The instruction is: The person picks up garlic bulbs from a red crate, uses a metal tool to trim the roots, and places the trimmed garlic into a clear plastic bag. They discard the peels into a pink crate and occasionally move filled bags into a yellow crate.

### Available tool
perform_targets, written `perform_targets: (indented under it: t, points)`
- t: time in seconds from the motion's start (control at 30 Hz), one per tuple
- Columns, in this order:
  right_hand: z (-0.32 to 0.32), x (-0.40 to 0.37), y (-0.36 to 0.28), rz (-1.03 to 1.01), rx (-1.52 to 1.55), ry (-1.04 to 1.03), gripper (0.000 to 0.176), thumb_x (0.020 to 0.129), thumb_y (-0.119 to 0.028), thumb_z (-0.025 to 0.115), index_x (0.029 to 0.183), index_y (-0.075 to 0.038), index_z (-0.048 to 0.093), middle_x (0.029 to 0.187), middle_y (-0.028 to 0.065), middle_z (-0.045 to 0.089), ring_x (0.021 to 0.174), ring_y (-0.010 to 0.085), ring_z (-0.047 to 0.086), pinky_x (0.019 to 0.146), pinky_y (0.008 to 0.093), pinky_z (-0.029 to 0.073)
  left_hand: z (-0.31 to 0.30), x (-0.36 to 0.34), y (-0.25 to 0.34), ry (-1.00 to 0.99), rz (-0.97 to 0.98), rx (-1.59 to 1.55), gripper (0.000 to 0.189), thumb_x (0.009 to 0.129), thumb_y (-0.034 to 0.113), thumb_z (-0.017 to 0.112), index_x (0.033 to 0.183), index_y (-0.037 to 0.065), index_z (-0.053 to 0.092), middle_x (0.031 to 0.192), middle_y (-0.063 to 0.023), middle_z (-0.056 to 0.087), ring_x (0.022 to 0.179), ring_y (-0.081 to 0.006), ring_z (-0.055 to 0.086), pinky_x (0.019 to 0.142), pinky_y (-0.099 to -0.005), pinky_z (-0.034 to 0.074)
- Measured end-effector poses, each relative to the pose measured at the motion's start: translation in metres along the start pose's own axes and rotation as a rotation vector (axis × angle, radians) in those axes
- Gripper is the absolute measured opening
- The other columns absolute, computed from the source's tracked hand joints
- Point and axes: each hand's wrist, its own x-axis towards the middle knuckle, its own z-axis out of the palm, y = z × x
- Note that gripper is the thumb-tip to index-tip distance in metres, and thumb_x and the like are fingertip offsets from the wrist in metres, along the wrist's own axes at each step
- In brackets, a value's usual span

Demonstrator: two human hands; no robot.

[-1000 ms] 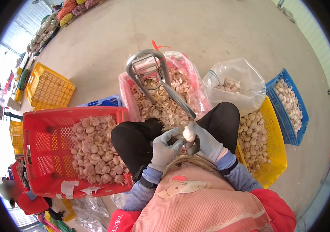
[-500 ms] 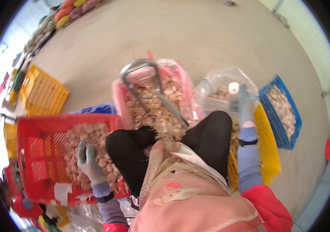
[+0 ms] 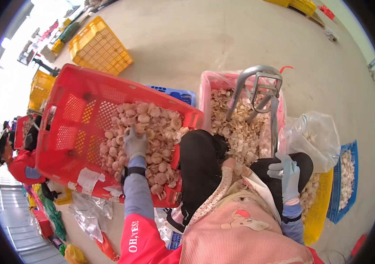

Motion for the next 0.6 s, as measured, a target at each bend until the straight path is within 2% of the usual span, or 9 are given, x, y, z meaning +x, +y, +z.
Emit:
perform_targets:
  t: [0.07, 0.13, 0.2, 0.23, 0.27, 0.3, 0.4, 0.5, 0.6]
  points:
    - [0.002, -0.008, -0.002, 0.012, -0.011, -0.009, 0.041, 0.100, -0.032, 0.046, 0.118, 0.002, 0.060, 0.083, 0.0191, 0.069, 0.068, 0.0267, 0.070, 0.061, 0.0331, 0.058, 0.023, 0.017, -0.008, -0.058, 0.028, 0.208, 0.069, 0.078, 0.032, 0.067, 0.141, 0.011, 0.045, 0.129, -0.0205, 0.057, 0.114, -0.0346, 0.058, 0.096, -0.0435, 0.046]
    - [-0.005, -0.013, -0.009, -0.091, -0.032, -0.008, 0.035, 0.102, -0.025, 0.045, 0.117, 0.003, 0.061, 0.084, 0.0168, 0.070, 0.068, 0.0232, 0.070, 0.063, 0.0319, 0.058, 0.044, 0.035, -0.025, -0.127, 0.068, 0.130, 0.074, 0.079, 0.036, 0.066, 0.144, 0.012, 0.041, 0.130, -0.0224, 0.056, 0.121, -0.0353, 0.054, 0.102, -0.0430, 0.043]
    - [-0.025, -0.014, -0.020, -0.157, -0.029, 0.032, 0.031, 0.101, -0.020, 0.049, 0.116, 0.004, 0.061, 0.084, 0.0156, 0.070, 0.069, 0.0213, 0.070, 0.065, 0.0303, 0.058, 0.039, 0.032, -0.029, -0.172, 0.074, -0.021, 0.075, 0.080, 0.039, 0.066, 0.145, 0.009, 0.041, 0.135, -0.0235, 0.052, 0.122, -0.0377, 0.052, 0.102, -0.0448, 0.042]
    - [-0.037, -0.015, -0.026, -0.201, -0.020, 0.072, 0.030, 0.100, -0.019, 0.050, 0.115, 0.004, 0.061, 0.084, 0.0149, 0.070, 0.069, 0.0204, 0.069, 0.065, 0.0296, 0.057, 0.053, 0.035, -0.049, -0.087, 0.177, 0.005, 0.074, 0.082, 0.040, 0.065, 0.145, 0.009, 0.041, 0.137, -0.0233, 0.051, 0.123, -0.0389, 0.050, 0.103, -0.0443, 0.041]
    - [-0.051, -0.014, -0.033, -0.246, -0.010, 0.100, 0.029, 0.100, -0.018, 0.051, 0.115, 0.004, 0.061, 0.084, 0.0142, 0.070, 0.070, 0.0195, 0.069, 0.066, 0.0289, 0.057, 0.040, 0.025, -0.039, -0.127, 0.138, -0.061, 0.072, 0.083, 0.039, 0.066, 0.144, 0.008, 0.042, 0.140, -0.0233, 0.048, 0.125, -0.0393, 0.049, 0.104, -0.0431, 0.040]
    - [-0.070, -0.010, -0.036, -0.316, -0.096, 0.185, 0.026, 0.097, -0.016, 0.056, 0.113, 0.004, 0.062, 0.083, 0.0144, 0.070, 0.072, 0.0198, 0.069, 0.066, 0.0297, 0.056, 0.057, 0.028, -0.061, -0.061, 0.224, -0.131, 0.068, 0.084, 0.031, 0.068, 0.143, 0.007, 0.043, 0.140, -0.0236, 0.048, 0.123, -0.0369, 0.051, 0.103, -0.0407, 0.041]
    - [-0.148, 0.019, -0.035, -0.518, -0.543, 0.529, 0.025, 0.095, -0.017, 0.057, 0.110, 0.002, 0.065, 0.084, 0.0157, 0.070, 0.075, 0.0220, 0.069, 0.067, 0.0312, 0.054, 0.061, 0.019, -0.076, -0.092, 0.239, -0.392, 0.061, 0.086, 0.017, 0.067, 0.142, 0.006, 0.045, 0.136, -0.0215, 0.048, 0.118, -0.0313, 0.053, 0.098, -0.0364, 0.045]
    - [-0.197, 0.049, -0.062, -0.404, -0.423, 0.488, 0.027, 0.094, -0.024, 0.058, 0.107, -0.003, 0.068, 0.086, 0.0189, 0.069, 0.077, 0.0271, 0.069, 0.069, 0.0335, 0.053, 0.035, 0.002, -0.046, -0.087, 0.117, -0.352, 0.055, 0.088, 0.013, 0.065, 0.139, 0.003, 0.047, 0.134, -0.0190, 0.048, 0.115, -0.0277, 0.054, 0.091, -0.0337, 0.049]
    - [-0.235, 0.091, -0.063, -0.531, -0.899, 0.530, 0.034, 0.093, -0.035, 0.056, 0.108, -0.008, 0.070, 0.091, 0.0190, 0.070, 0.082, 0.0303, 0.068, 0.071, 0.0347, 0.052, -0.010, -0.038, 0.029, 0.010, 0.150, -0.472, 0.050, 0.089, 0.010, 0.064, 0.136, 0.001, 0.050, 0.134, -0.0188, 0.048, 0.114, -0.0260, 0.055, 0.088, -0.0331, 0.049]
